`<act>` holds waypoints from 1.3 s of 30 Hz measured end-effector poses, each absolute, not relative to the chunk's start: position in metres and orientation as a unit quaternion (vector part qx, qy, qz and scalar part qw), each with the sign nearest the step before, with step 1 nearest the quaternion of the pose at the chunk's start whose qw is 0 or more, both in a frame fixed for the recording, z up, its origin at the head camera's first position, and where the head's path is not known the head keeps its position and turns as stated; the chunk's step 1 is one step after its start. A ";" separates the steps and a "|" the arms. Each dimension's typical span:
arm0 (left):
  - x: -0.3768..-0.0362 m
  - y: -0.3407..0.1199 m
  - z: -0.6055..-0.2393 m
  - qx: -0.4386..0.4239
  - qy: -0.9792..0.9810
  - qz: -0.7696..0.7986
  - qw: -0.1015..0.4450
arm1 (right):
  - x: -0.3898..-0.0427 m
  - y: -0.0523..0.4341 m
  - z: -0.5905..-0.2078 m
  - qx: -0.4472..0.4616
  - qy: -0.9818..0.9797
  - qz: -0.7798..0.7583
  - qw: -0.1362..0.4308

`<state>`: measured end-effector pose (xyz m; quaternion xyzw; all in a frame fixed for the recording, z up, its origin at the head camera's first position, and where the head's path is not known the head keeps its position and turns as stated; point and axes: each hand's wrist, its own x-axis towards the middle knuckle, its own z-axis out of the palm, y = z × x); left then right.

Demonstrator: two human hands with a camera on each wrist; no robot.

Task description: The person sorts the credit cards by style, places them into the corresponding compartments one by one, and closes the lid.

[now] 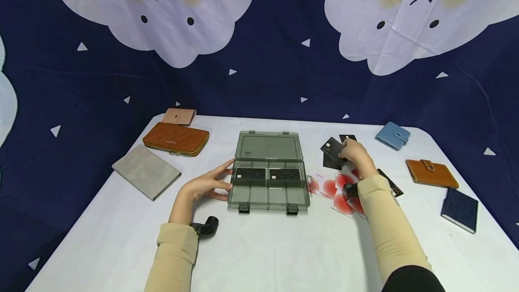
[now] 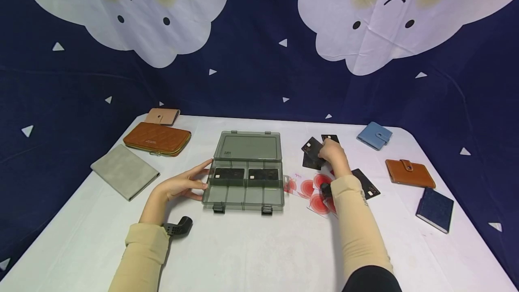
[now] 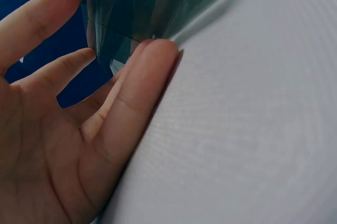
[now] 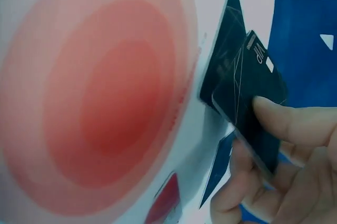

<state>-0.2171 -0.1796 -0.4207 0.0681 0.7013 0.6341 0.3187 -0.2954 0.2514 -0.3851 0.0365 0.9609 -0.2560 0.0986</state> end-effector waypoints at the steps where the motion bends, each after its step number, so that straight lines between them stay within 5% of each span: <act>1: -0.217 -0.180 -0.421 0.068 0.701 0.634 0.319 | -0.295 0.251 -0.385 0.031 0.959 -0.266 0.091; 20: -0.217 -0.180 -0.420 0.068 0.702 0.633 0.318 | -0.280 0.175 -0.341 -0.059 0.865 -0.473 0.157; 39: -0.217 -0.179 -0.419 0.065 0.707 0.627 0.321 | -0.269 0.079 -0.344 -0.192 0.912 -0.323 0.163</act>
